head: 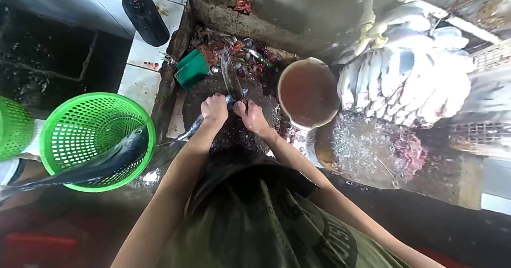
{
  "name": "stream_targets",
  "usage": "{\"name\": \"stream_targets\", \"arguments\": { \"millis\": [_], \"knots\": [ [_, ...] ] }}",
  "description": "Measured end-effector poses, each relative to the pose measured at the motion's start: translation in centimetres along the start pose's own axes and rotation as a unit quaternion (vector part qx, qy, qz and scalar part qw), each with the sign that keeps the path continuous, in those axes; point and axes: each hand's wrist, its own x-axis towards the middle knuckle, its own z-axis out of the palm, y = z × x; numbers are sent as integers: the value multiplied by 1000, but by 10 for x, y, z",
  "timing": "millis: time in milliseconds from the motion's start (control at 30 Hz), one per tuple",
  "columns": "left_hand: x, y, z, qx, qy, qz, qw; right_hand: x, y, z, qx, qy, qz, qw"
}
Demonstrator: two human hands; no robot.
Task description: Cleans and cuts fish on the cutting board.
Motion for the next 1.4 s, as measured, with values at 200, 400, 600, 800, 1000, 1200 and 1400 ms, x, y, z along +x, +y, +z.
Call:
{"name": "stream_targets", "arguments": {
  "millis": [200,400,600,800,1000,1200,1400],
  "knots": [
    [-5,-4,-2,-28,-18,-6,999,-16,-14,-19,35,149,-83,985],
    [1,-3,4,-25,-6,-4,1000,4,-1,17,-19,125,-30,992],
    [-2,-7,0,-20,-3,10,1000,-8,0,-2,-37,-5,7,999],
    [-3,-28,-10,41,-2,38,998,-55,9,-81,-158,4,-13,987],
    [13,-41,-7,52,-6,68,996,-70,21,-123,-431,-126,-52,892],
    [11,-44,-9,59,-19,97,993,-60,-41,-156,-590,-171,-112,781],
    [15,-50,-8,56,-34,113,991,-45,-107,-143,-635,-194,-117,739]
  ]
}}
